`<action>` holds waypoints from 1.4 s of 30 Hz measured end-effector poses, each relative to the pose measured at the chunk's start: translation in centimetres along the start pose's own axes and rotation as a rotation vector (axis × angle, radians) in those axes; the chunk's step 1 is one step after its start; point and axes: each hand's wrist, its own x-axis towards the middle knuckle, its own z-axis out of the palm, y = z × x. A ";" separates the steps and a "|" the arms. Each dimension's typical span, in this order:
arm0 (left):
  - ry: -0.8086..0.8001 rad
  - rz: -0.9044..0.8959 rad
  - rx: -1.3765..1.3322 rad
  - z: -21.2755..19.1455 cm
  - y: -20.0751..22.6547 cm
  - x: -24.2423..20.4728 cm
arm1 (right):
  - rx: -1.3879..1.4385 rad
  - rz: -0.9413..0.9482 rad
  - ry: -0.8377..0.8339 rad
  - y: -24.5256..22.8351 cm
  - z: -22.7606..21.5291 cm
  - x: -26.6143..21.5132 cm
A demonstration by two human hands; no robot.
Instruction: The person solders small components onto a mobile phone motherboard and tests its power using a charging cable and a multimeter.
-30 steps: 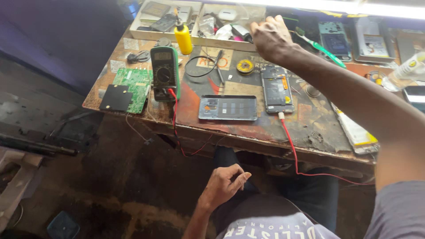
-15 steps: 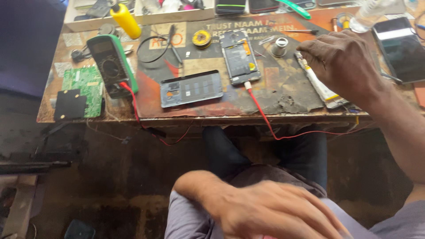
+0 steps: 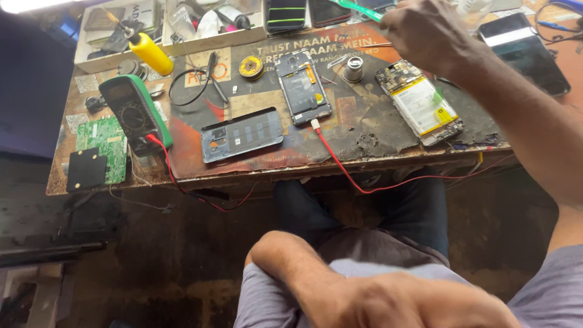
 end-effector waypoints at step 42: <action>1.190 -0.207 1.859 -11.1 -4.4 -7.9 | 1.069 0.487 0.487 -10.2 -1.6 -11.9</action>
